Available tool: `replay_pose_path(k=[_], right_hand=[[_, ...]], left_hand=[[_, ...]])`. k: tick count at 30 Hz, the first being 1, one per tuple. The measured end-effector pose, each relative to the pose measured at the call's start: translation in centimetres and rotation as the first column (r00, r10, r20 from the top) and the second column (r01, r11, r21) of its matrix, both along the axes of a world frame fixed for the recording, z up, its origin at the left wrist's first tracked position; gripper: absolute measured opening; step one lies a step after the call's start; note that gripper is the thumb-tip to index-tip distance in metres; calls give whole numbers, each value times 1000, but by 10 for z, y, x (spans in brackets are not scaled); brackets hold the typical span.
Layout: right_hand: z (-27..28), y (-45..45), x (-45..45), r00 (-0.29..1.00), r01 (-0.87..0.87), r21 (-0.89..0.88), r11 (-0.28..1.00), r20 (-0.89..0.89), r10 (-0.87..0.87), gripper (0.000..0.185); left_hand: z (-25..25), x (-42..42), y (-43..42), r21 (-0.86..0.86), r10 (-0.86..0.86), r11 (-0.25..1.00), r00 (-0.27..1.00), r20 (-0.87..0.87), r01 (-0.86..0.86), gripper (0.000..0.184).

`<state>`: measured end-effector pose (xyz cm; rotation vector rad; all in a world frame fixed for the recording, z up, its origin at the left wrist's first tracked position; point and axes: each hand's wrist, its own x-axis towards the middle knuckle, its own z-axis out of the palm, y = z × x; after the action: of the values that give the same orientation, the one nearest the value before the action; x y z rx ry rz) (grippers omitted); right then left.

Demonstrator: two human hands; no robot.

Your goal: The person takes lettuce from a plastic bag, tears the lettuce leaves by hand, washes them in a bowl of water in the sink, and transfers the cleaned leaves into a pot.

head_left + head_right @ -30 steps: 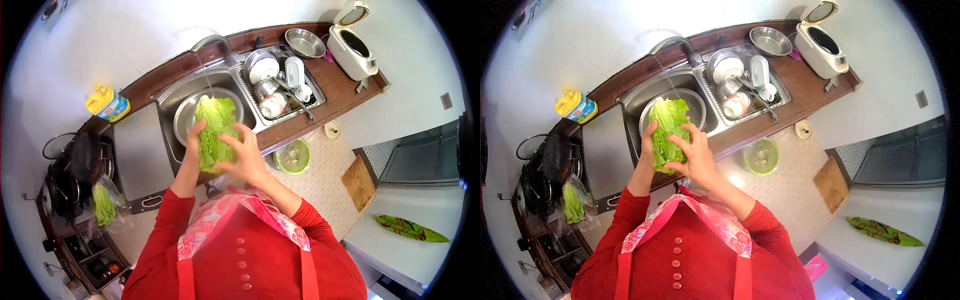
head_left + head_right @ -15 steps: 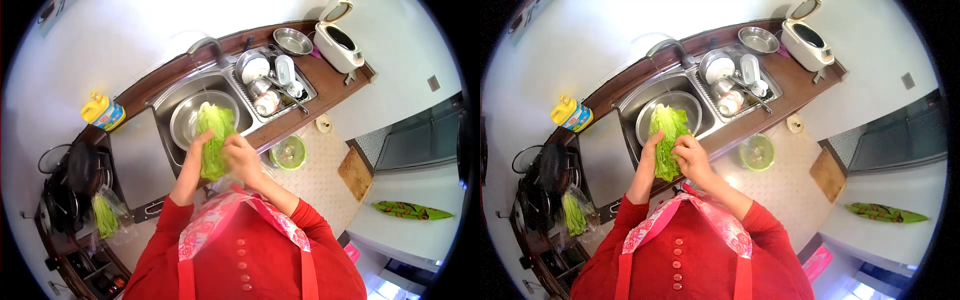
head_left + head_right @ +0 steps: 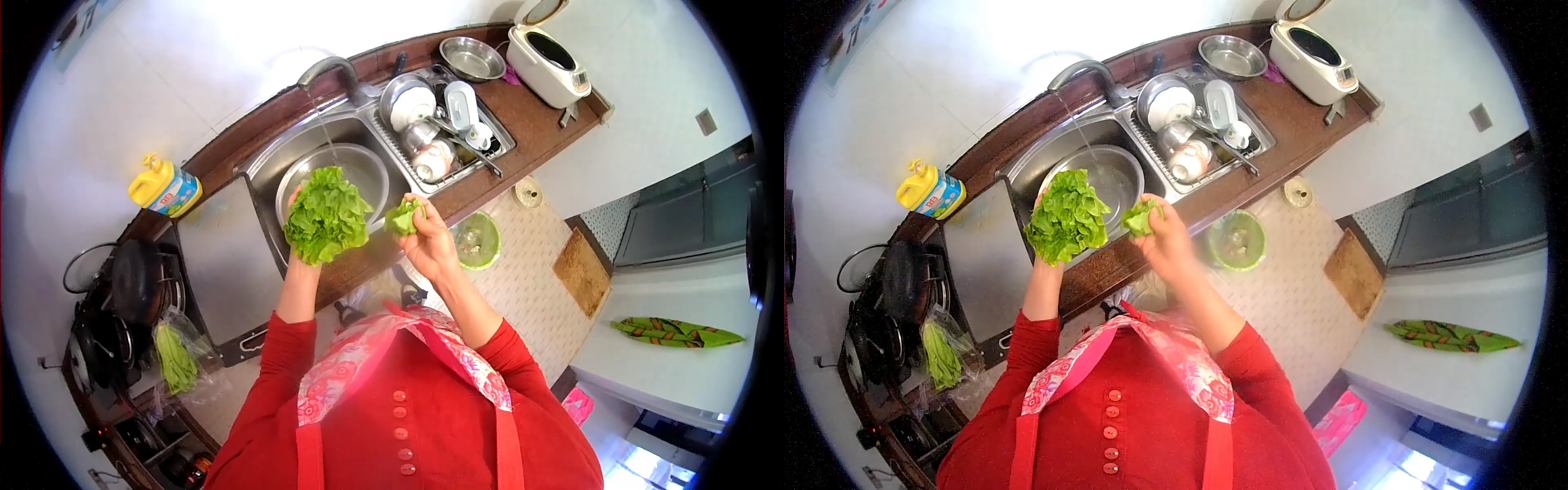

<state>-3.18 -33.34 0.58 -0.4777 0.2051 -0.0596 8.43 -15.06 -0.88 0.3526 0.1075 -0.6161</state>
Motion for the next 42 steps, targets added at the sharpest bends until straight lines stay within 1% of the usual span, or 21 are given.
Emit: replay_pose_path(k=[4, 7, 8, 9, 11, 12, 17, 18, 19, 21, 22, 25, 29, 30, 32, 33, 34, 35, 39, 40, 42], right_hand=[[-8, -2, 19, 997, -65, -100, 993, 27, 68, 24], [12, 15, 24, 996, -87, -480, 873, -48, 73, 29], [28, 19, 22, 993, -119, -668, 734, -92, 77, 33], [20, 23, 26, 998, -63, -677, 734, -26, 61, 31], [-1, 28, 38, 994, 53, -684, 728, 109, 30, 28], [5, 28, 39, 998, -22, -476, 879, 45, 49, 24], [6, 28, 42, 987, -147, -243, 959, 19, 157, 23], [10, 28, 41, 985, -162, -177, 971, 35, 170, 24], [14, 27, 40, 982, -177, -110, 978, 53, 184, 24], [18, 26, 31, 973, -221, -123, 968, 36, 227, 26], [18, 27, 26, 968, -245, -129, 961, 27, 251, 26], [21, 35, 13, 961, -264, -132, 955, 54, 273, 26], [35, 38, 1, 949, -270, -276, 923, 88, 303, 23], [32, 38, 1, 954, -244, -331, 911, 84, 286, 24], [24, 38, 1, 965, -190, -438, 879, 79, 249, 26], [29, 39, 0, 972, -207, -474, 856, 0, 235, 27], [38, 42, -2, 973, -227, -507, 832, -79, 217, 28], [45, 44, -3, 968, -249, -537, 806, -158, 195, 29], [46, 42, -5, 930, -368, -540, 757, -206, 305, 40], [42, 39, -3, 920, -393, -361, 846, -175, 352, 37], [30, 25, 3, 883, -469, -292, 834, -172, 437, 29]], left_hand=[[5, -4, -5, 31, -77, 997, 996, 54, 76, 46], [13, -8, -9, 48, -115, 993, 990, 86, 111, 45], [10, -6, -11, 45, -116, 993, 989, 97, 112, 45], [9, -5, -11, 43, -116, 993, 987, 108, 112, 45], [9, -9, -11, 10, -102, 995, 988, 115, 101, 45], [9, -11, -11, -6, -93, 995, 989, 118, 95, 45], [-1, -20, -7, -196, -8, 980, 991, 133, 34, 50], [0, -21, -10, 66, 88, 991, 952, 294, -112, 57], [2, -26, -10, 36, 99, 993, 951, 292, -115, 59], [13, -36, -7, -25, 124, 992, 949, 290, -122, 62], [20, -35, -4, -169, 72, 985, 957, 280, -25, 67], [0, -25, 4, -306, 5, 951, 984, 176, 50, 76], [-11, -25, 11, -188, 64, 982, 968, 241, -18, 70], [-3, -28, 9, -237, 62, 972, 960, 272, 5, 64], [-5, -28, 13, -200, 50, 980, 951, 305, 13, 71], [-6, -28, 14, -182, 43, 983, 946, 321, 17, 75], [-7, -32, 12, -285, 28, 956, 947, 320, 68, 78], [-7, -34, 14, -237, 33, 971, 951, 309, 43, 78], [5, -44, 12, -121, 36, 993, 957, 289, -1, 79], [8, -44, 10, -98, 9, 995, 950, 312, 23, 79], [18, -49, 6, -84, -25, 995, 954, 298, 53, 70]])
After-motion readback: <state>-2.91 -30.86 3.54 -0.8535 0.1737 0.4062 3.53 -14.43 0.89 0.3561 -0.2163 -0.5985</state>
